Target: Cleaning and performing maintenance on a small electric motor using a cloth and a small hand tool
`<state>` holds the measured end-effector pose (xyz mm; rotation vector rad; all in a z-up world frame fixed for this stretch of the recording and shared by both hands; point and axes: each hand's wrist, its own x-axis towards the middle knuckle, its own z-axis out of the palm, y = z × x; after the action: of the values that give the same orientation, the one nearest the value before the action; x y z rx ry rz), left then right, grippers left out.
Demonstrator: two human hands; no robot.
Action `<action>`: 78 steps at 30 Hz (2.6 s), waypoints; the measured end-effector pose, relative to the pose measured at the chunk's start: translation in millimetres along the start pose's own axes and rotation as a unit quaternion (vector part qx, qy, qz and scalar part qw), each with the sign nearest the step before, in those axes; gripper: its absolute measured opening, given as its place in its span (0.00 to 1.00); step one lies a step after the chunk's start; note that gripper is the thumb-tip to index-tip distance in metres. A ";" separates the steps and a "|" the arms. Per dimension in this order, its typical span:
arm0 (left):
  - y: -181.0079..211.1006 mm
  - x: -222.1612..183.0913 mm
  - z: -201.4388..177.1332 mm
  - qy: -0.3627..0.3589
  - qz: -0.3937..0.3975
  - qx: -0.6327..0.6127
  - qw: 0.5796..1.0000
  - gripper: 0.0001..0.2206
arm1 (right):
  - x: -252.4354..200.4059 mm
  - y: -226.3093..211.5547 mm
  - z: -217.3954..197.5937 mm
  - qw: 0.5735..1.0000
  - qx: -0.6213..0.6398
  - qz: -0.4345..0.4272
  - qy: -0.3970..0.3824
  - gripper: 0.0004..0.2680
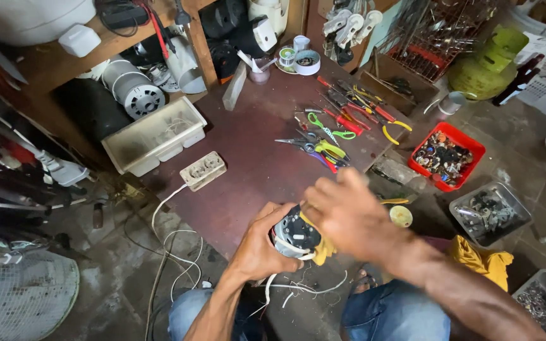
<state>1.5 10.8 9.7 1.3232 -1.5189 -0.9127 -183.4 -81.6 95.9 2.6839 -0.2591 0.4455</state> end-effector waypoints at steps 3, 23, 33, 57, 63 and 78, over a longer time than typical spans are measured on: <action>10.5 0.1 -3.5 0.000 -0.003 -0.046 0.999 0.44 | -12.2 22.3 -4.5 0.972 0.220 0.057 -0.059 0.27; 10.7 -1.9 -3.8 -0.004 -0.008 -0.055 0.998 0.44 | -45.0 -3.2 32.9 0.977 0.163 0.135 -0.038 0.28; 28.2 0.3 -3.6 -0.027 -0.050 -0.009 0.998 0.43 | -35.7 19.8 3.9 0.940 0.314 0.107 -0.081 0.29; 87.2 24.1 -40.0 -0.070 -0.035 0.276 0.958 0.52 | -31.5 -53.4 120.2 0.503 0.750 0.354 0.245 0.14; 106.8 38.4 -24.0 0.085 0.170 0.503 0.843 0.54 | -12.1 -81.5 166.3 0.142 0.744 0.539 0.368 0.12; -65.4 9.7 63.7 0.141 -0.077 -0.490 0.857 0.26 | -11.3 -119.5 122.3 -0.058 0.791 0.500 0.348 0.14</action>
<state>-37.7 -10.6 -70.5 0.7501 -0.5348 -1.2811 -131.9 -24.0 -57.1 -0.0054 0.5926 -1.0658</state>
